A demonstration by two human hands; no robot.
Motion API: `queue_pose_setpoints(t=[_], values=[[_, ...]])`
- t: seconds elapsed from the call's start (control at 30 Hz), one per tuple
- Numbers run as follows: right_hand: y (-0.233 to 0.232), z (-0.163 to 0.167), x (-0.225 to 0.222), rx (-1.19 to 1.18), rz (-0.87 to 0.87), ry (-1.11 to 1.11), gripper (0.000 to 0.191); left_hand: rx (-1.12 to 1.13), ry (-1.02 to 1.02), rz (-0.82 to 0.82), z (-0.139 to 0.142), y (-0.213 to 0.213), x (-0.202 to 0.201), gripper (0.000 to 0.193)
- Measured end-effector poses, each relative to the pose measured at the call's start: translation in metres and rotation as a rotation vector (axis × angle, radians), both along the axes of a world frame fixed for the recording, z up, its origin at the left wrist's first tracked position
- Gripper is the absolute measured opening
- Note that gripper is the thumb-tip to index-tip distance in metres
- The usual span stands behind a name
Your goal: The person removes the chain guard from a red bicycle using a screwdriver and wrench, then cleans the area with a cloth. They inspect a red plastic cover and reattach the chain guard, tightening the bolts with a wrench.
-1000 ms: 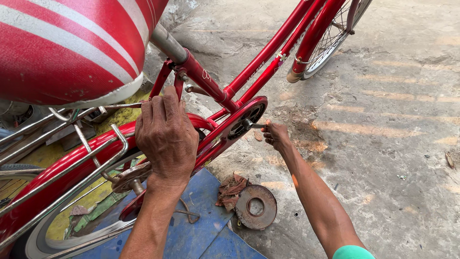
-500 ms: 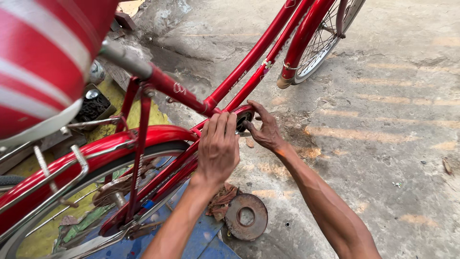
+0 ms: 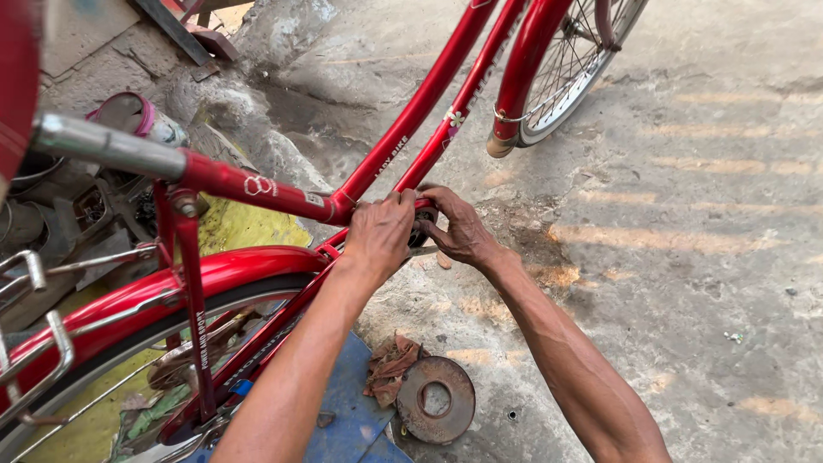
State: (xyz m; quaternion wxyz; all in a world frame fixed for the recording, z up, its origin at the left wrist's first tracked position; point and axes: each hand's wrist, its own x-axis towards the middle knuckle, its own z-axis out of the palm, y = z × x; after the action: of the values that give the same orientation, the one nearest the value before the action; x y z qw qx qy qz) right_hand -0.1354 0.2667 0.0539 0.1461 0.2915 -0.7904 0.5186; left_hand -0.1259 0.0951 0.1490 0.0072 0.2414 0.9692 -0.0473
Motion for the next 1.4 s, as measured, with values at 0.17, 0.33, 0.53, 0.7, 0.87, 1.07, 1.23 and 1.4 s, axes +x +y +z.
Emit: queue_pose_setpoints(t=[0.17, 0.33, 0.53, 0.7, 0.87, 1.07, 1.23, 1.4], values=[[0.005, 0.008, 0.003, -0.026, 0.077, -0.023, 0.052, 0.027, -0.131, 0.003, 0.009, 0.007, -0.012, 0.045], [0.008, 0.008, 0.002, 0.019, 0.060, -0.094, 0.048, 0.059, -0.174, -0.002, 0.012, 0.009, -0.014, 0.046], [0.009, 0.004, 0.000, -0.034, 0.069, -0.037, 0.049, 0.077, -0.172, 0.028, 0.008, 0.012, -0.014, 0.050], [0.008, 0.001, 0.001, -0.052, 0.058, -0.055, 0.044, 0.093, -0.143, 0.011, 0.005, 0.011, -0.013, 0.043], [0.005, -0.004, 0.004, -0.082, 0.024, -0.077, 0.043, 0.132, -0.103, -0.025, 0.001, 0.009, -0.010, 0.041], [0.001, -0.013, 0.004, -0.109, -0.011, -0.084, 0.044, 0.155, -0.074, -0.047, 0.001, 0.009, -0.009, 0.039], [-0.001, -0.015, 0.006, -0.119, -0.048, -0.053, 0.049, 0.152, -0.100, -0.019, 0.004, 0.011, -0.007, 0.039], [-0.001, -0.012, 0.006, -0.084, -0.036, -0.089, 0.047, 0.198, -0.125, 0.005, 0.004, 0.010, -0.009, 0.041]])
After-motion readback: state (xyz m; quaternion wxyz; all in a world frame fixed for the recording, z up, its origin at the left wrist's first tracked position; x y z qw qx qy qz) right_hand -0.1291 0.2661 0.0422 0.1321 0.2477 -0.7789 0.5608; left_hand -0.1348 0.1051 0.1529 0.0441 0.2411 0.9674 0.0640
